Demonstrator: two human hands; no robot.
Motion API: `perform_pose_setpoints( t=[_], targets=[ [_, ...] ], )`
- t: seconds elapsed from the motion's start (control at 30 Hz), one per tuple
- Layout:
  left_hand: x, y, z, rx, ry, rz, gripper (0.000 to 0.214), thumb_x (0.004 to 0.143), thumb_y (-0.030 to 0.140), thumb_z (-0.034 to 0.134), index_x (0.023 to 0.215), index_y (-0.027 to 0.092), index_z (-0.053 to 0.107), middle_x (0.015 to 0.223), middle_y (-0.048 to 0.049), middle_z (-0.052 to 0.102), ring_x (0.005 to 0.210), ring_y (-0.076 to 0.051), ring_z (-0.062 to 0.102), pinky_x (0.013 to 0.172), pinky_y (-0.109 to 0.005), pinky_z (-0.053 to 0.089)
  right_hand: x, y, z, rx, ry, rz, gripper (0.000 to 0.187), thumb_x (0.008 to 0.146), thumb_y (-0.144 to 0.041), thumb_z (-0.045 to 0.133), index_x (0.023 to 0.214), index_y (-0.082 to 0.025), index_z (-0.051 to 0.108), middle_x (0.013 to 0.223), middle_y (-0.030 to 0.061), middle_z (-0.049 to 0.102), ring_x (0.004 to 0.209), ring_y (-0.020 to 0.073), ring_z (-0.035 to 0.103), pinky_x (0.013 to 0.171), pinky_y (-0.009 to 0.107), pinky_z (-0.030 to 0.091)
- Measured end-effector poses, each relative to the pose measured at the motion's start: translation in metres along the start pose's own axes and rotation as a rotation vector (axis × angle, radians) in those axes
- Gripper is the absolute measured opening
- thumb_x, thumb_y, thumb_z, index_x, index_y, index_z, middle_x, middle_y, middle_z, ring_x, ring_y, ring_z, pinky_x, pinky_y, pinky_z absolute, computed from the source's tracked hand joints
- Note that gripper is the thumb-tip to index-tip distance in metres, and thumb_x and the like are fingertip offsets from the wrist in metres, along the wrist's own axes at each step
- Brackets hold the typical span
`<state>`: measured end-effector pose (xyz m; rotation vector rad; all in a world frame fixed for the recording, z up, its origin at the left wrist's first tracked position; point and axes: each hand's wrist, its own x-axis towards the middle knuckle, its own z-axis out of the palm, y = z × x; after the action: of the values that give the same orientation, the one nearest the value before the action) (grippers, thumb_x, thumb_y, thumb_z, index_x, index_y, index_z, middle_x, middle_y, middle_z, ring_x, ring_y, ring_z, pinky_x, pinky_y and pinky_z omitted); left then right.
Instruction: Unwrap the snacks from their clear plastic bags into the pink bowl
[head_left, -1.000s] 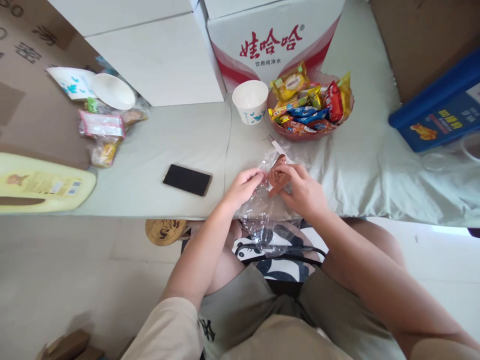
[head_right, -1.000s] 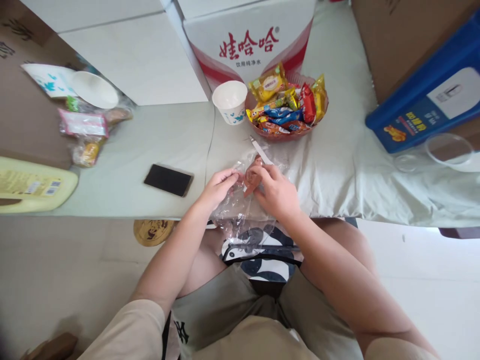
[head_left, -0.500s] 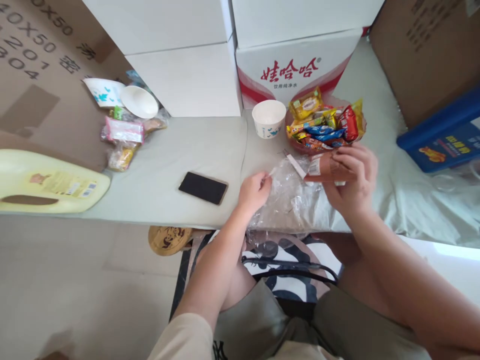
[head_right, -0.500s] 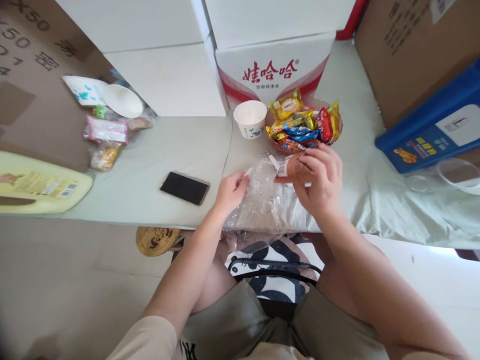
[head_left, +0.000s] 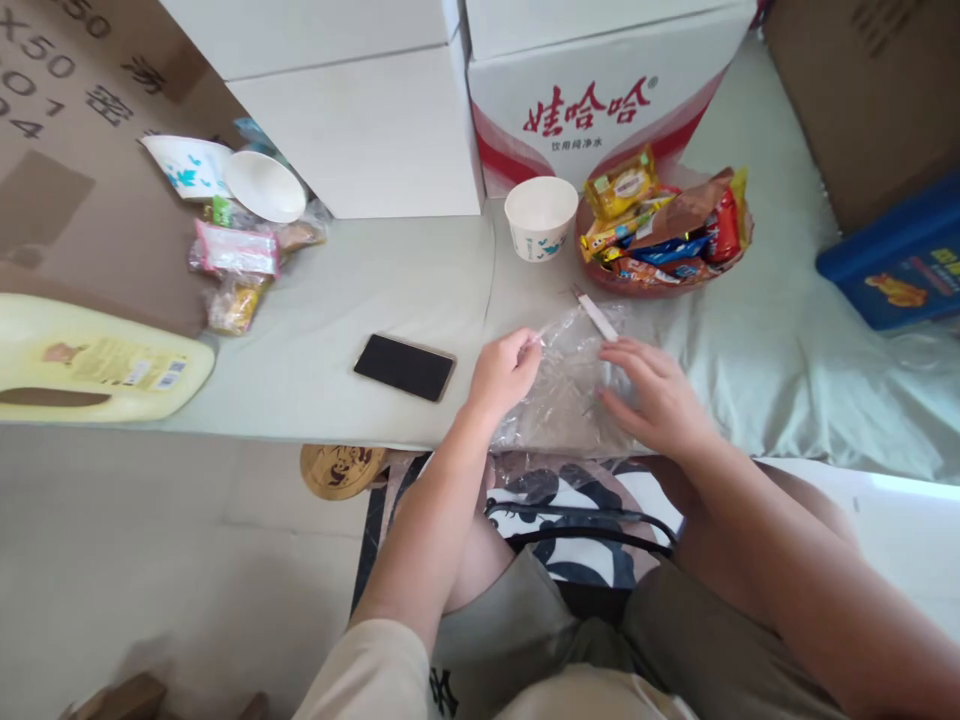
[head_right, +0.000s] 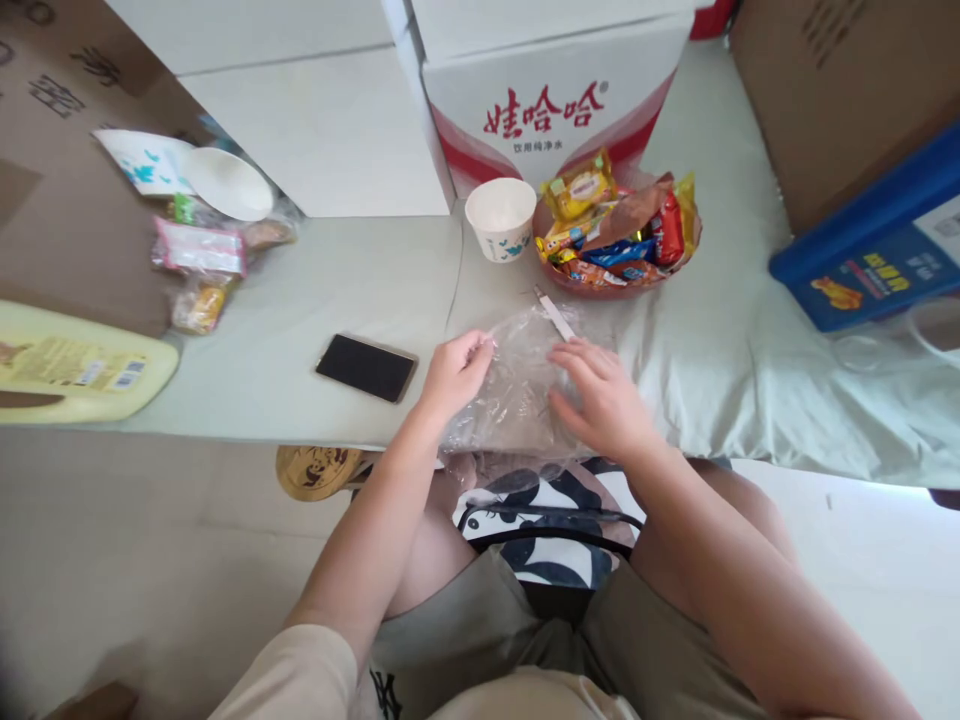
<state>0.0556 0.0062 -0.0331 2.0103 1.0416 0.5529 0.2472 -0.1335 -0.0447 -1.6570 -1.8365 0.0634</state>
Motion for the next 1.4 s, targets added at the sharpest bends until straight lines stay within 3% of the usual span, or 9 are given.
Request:
perform_pose_setpoints(
  t=[0.17, 0.3, 0.47, 0.57, 0.73, 0.87, 1.1, 1.23, 1.4],
  targets=[
    [0.009, -0.007, -0.005, 0.104, 0.165, 0.039, 0.036, 0.088, 0.022, 0.062, 0.123, 0.018, 0.06, 0.111, -0.0093, 0.07, 0.089, -0.018, 0.067, 0.089, -0.033, 0.053, -0.001, -0.005, 0.005, -0.051, -0.312, 0.054, 0.045, 0.093, -0.035, 0.058, 0.135, -0.021, 0.061, 0.142, 0.0141, 0.064, 0.133, 0.034, 0.059, 0.107, 0.055, 0.05],
    [-0.011, 0.01, -0.021, 0.242, 0.334, 0.232, 0.037, 0.084, 0.024, 0.065, 0.12, 0.018, 0.061, 0.124, -0.0145, 0.064, 0.122, -0.027, 0.061, 0.109, -0.043, 0.047, 0.0, -0.009, 0.01, -0.19, -0.293, 0.177, 0.048, 0.092, -0.035, 0.058, 0.138, -0.019, 0.061, 0.15, 0.0166, 0.057, 0.141, 0.0386, 0.05, 0.107, 0.059, 0.048],
    [-0.049, 0.025, -0.01, 0.337, -0.344, 0.341, 0.05, 0.079, 0.036, 0.075, 0.127, 0.026, 0.065, 0.137, -0.0094, 0.065, 0.136, -0.031, 0.055, 0.118, -0.048, 0.042, 0.004, -0.009, 0.013, -0.236, -0.193, 0.307, 0.048, 0.092, -0.033, 0.057, 0.138, -0.019, 0.061, 0.15, 0.0189, 0.056, 0.139, 0.0415, 0.05, 0.101, 0.058, 0.05],
    [-0.049, 0.016, -0.003, 0.406, -0.453, 0.281, 0.054, 0.08, 0.029, 0.074, 0.133, 0.024, 0.064, 0.151, -0.0101, 0.056, 0.147, -0.033, 0.045, 0.124, -0.052, 0.034, 0.007, -0.004, 0.004, -0.147, -0.17, 0.308, 0.044, 0.094, -0.037, 0.055, 0.133, -0.019, 0.063, 0.146, 0.018, 0.06, 0.134, 0.0392, 0.054, 0.101, 0.056, 0.05],
    [-0.028, -0.001, -0.014, 0.219, -0.204, 0.116, 0.024, 0.093, 0.021, 0.048, 0.092, 0.022, 0.072, 0.122, -0.0075, 0.074, 0.11, -0.021, 0.071, 0.099, -0.037, 0.055, 0.005, 0.006, -0.008, 0.062, -0.244, 0.123, 0.047, 0.086, -0.047, 0.068, 0.125, -0.02, 0.065, 0.135, 0.0148, 0.068, 0.131, 0.0363, 0.058, 0.109, 0.056, 0.044],
    [-0.021, -0.002, -0.024, 0.073, 0.028, 0.089, 0.022, 0.093, 0.024, 0.046, 0.087, 0.021, 0.067, 0.106, -0.0073, 0.077, 0.103, -0.02, 0.072, 0.099, -0.037, 0.054, 0.004, 0.01, -0.007, 0.13, -0.285, 0.061, 0.008, 0.083, -0.023, 0.065, 0.09, -0.021, 0.068, 0.131, 0.0123, 0.071, 0.13, 0.0351, 0.06, 0.107, 0.055, 0.046],
    [-0.03, -0.001, -0.025, 0.211, -0.287, 0.168, 0.026, 0.077, 0.025, 0.068, 0.102, 0.022, 0.073, 0.137, -0.0088, 0.068, 0.132, -0.027, 0.06, 0.114, -0.043, 0.046, 0.01, 0.015, -0.018, 0.293, -0.052, 0.336, 0.003, 0.084, -0.025, 0.057, 0.081, -0.025, 0.058, 0.091, 0.0065, 0.074, 0.091, 0.025, 0.07, 0.084, 0.04, 0.054],
    [-0.026, -0.013, -0.031, 0.068, 0.001, 0.025, 0.016, 0.081, 0.02, 0.054, 0.081, 0.021, 0.07, 0.102, -0.0067, 0.078, 0.097, -0.021, 0.073, 0.094, -0.037, 0.057, 0.011, 0.017, -0.02, 0.367, 0.047, 0.473, 0.013, 0.079, -0.031, 0.063, 0.088, -0.025, 0.056, 0.081, 0.0022, 0.07, 0.078, 0.0208, 0.067, 0.076, 0.036, 0.053],
    [-0.015, -0.026, -0.04, -0.353, 0.383, -0.183, 0.021, 0.077, 0.03, 0.067, 0.097, 0.021, 0.065, 0.082, -0.002, 0.074, 0.078, -0.017, 0.072, 0.079, -0.031, 0.06, 0.015, 0.02, -0.015, 0.579, 0.104, 0.578, 0.029, 0.076, -0.036, 0.068, 0.101, -0.023, 0.059, 0.079, -0.0005, 0.068, 0.075, 0.0185, 0.065, 0.076, 0.035, 0.052]
  ],
)
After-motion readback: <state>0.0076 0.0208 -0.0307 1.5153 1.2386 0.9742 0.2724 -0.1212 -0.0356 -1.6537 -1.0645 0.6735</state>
